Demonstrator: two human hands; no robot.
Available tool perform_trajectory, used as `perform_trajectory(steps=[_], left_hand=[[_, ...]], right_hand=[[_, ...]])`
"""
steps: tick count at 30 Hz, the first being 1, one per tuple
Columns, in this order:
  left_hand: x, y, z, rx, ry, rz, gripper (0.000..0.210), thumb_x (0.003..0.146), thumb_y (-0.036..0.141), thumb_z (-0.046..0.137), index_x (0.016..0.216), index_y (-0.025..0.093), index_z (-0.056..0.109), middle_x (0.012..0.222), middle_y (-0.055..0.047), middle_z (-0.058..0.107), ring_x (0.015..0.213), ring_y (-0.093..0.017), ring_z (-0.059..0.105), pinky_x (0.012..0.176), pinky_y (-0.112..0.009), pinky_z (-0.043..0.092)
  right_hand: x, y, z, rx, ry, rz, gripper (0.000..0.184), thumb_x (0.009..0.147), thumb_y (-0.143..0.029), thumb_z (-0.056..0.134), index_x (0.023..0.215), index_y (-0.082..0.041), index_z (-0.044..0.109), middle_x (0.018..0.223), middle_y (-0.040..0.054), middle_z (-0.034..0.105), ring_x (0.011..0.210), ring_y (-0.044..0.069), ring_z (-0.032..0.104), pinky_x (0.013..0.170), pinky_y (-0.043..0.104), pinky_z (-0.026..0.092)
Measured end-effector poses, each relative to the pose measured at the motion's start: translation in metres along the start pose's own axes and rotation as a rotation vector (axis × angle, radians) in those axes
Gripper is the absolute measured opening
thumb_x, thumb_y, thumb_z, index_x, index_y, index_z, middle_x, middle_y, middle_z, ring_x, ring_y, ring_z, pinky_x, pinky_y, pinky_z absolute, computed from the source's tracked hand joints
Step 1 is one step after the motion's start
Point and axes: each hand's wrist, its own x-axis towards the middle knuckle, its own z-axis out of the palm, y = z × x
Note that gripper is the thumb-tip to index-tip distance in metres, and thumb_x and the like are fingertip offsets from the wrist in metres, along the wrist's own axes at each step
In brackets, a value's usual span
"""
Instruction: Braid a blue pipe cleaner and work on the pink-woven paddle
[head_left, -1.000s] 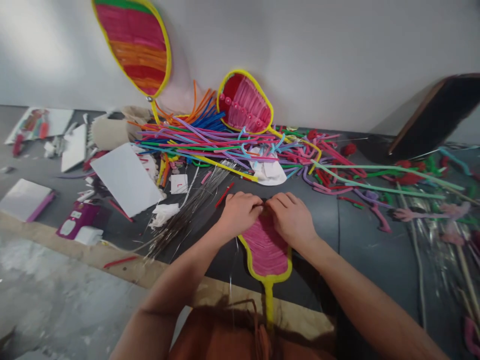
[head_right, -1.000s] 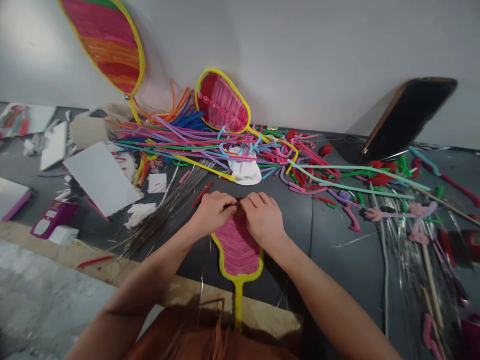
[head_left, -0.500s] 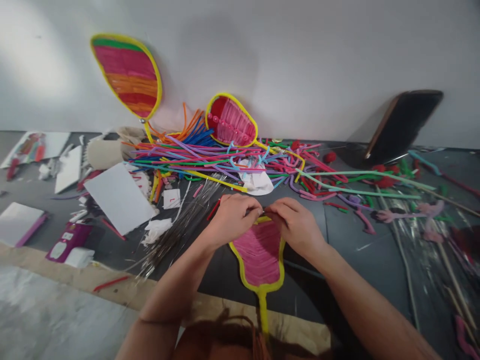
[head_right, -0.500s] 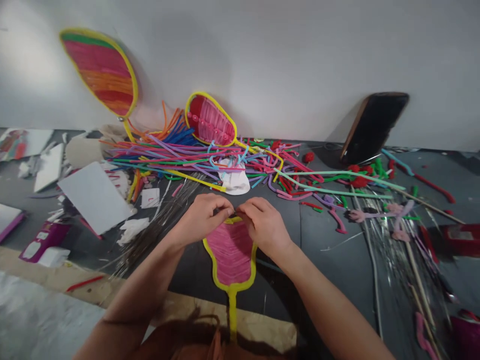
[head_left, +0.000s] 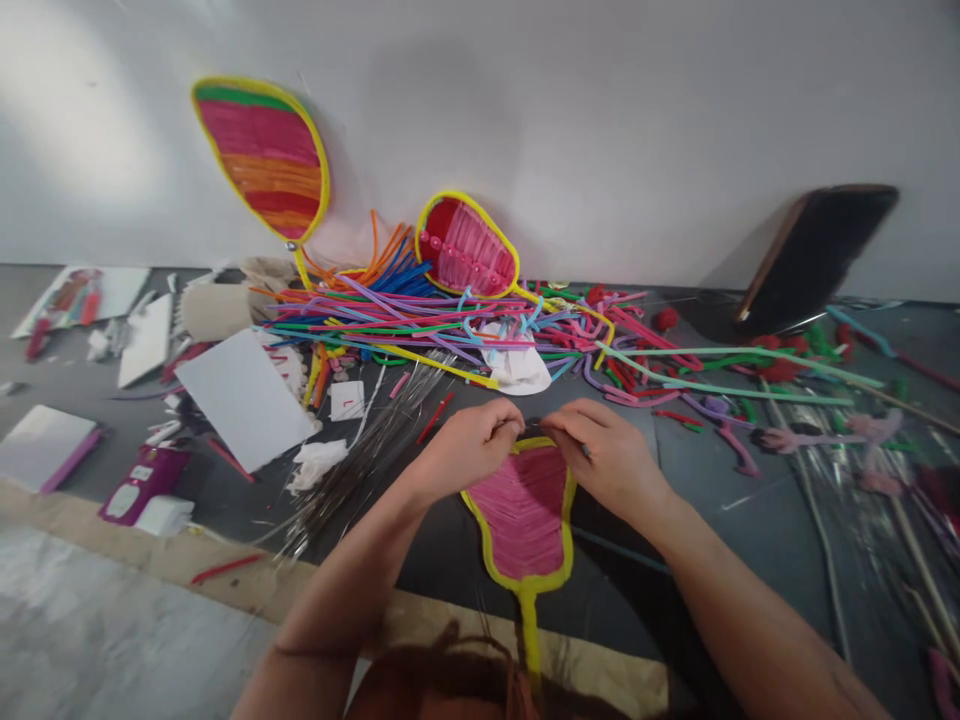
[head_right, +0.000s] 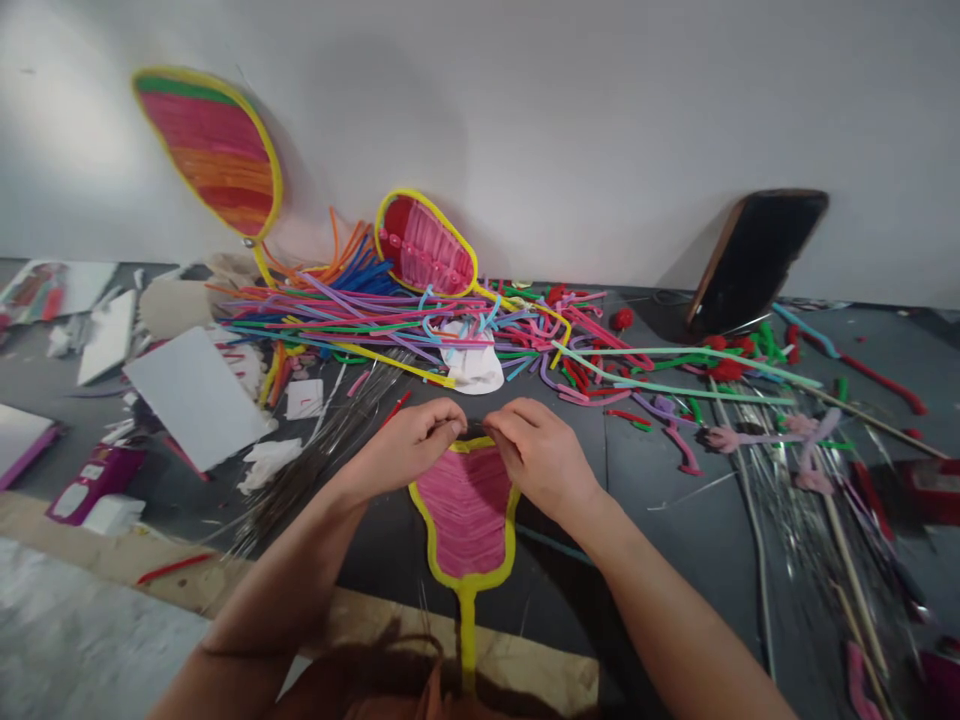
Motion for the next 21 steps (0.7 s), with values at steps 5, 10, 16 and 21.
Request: perform_trajectory(steps=[5, 10, 16, 21], left_hand=[[0.0014, 0.0002, 0.0, -0.09, -0.027, 0.012, 0.021, 0.087, 0.028, 0.044, 0.085, 0.018, 0.063, 0.074, 0.002, 0.061, 0.068, -0.011, 0.053, 0.063, -0.022, 0.039], [0.0024, -0.0004, 0.0001, -0.147, -0.037, 0.015, 0.019, 0.085, 0.026, 0.046, 0.085, 0.018, 0.063, 0.075, 0.003, 0.061, 0.069, -0.011, 0.053, 0.063, -0.021, 0.038], [0.0032, 0.0, 0.0015, -0.205, -0.062, -0.001, 0.019, 0.083, 0.028, 0.048, 0.083, 0.018, 0.064, 0.071, 0.004, 0.059, 0.065, -0.01, 0.05, 0.061, -0.021, 0.037], [0.0039, 0.0008, 0.0013, -0.271, -0.062, -0.021, 0.018, 0.082, 0.028, 0.05, 0.082, 0.016, 0.063, 0.07, 0.003, 0.058, 0.064, -0.009, 0.049, 0.059, -0.021, 0.037]], right_hand=[[-0.0003, 0.0015, -0.0003, 0.004, -0.023, -0.044, 0.02, 0.091, -0.017, 0.046, 0.091, -0.019, 0.066, 0.084, 0.0064, 0.066, 0.08, 0.017, 0.061, 0.072, 0.028, 0.049], [-0.0007, 0.0031, -0.0009, -0.039, -0.039, -0.078, 0.021, 0.092, -0.017, 0.045, 0.092, -0.018, 0.066, 0.086, 0.0075, 0.065, 0.081, 0.018, 0.06, 0.073, 0.029, 0.049], [-0.0012, 0.0027, -0.0027, -0.102, -0.077, -0.09, 0.022, 0.092, -0.019, 0.044, 0.092, -0.019, 0.066, 0.087, 0.0073, 0.065, 0.082, 0.019, 0.059, 0.075, 0.03, 0.047], [-0.0012, 0.0012, -0.0046, -0.084, -0.068, -0.092, 0.022, 0.093, -0.02, 0.043, 0.092, -0.019, 0.065, 0.088, 0.0082, 0.064, 0.083, 0.019, 0.059, 0.075, 0.03, 0.048]])
